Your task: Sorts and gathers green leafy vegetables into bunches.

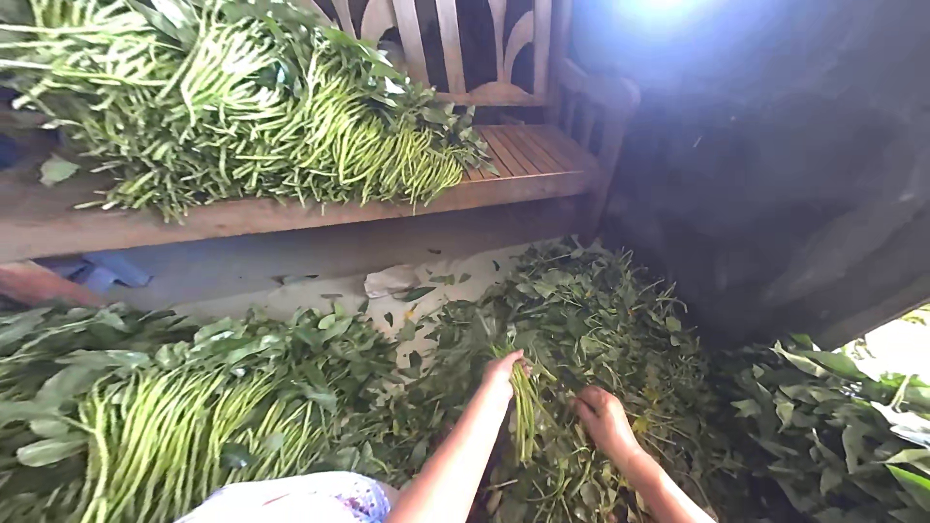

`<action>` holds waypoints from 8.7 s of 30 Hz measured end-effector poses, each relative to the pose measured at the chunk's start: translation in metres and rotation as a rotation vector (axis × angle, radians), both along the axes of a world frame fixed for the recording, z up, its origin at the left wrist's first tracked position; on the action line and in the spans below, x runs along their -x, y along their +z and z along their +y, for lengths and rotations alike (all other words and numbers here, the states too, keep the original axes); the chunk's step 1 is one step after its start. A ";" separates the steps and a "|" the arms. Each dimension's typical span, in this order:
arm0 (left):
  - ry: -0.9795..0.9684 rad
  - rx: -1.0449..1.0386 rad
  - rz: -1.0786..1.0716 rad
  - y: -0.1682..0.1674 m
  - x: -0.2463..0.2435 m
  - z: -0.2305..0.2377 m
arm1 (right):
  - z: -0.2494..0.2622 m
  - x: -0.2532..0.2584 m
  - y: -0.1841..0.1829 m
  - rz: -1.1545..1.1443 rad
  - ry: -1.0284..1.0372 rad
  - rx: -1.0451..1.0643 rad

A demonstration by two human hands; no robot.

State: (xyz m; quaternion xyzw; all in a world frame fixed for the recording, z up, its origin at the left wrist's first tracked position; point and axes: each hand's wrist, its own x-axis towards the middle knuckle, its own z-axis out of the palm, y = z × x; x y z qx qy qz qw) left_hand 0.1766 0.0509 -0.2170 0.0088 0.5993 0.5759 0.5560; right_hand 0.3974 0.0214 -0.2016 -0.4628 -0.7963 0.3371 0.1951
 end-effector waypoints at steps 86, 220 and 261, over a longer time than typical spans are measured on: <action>0.177 -0.443 -0.209 0.000 0.048 0.013 | 0.100 -0.130 -0.055 -0.376 -0.279 0.235; -0.497 -0.252 0.416 0.029 -0.084 -0.026 | 0.013 -0.027 0.011 -0.054 -0.339 -0.043; -0.498 -0.041 0.320 -0.005 -0.053 -0.014 | 0.001 0.001 0.004 -0.477 0.039 0.156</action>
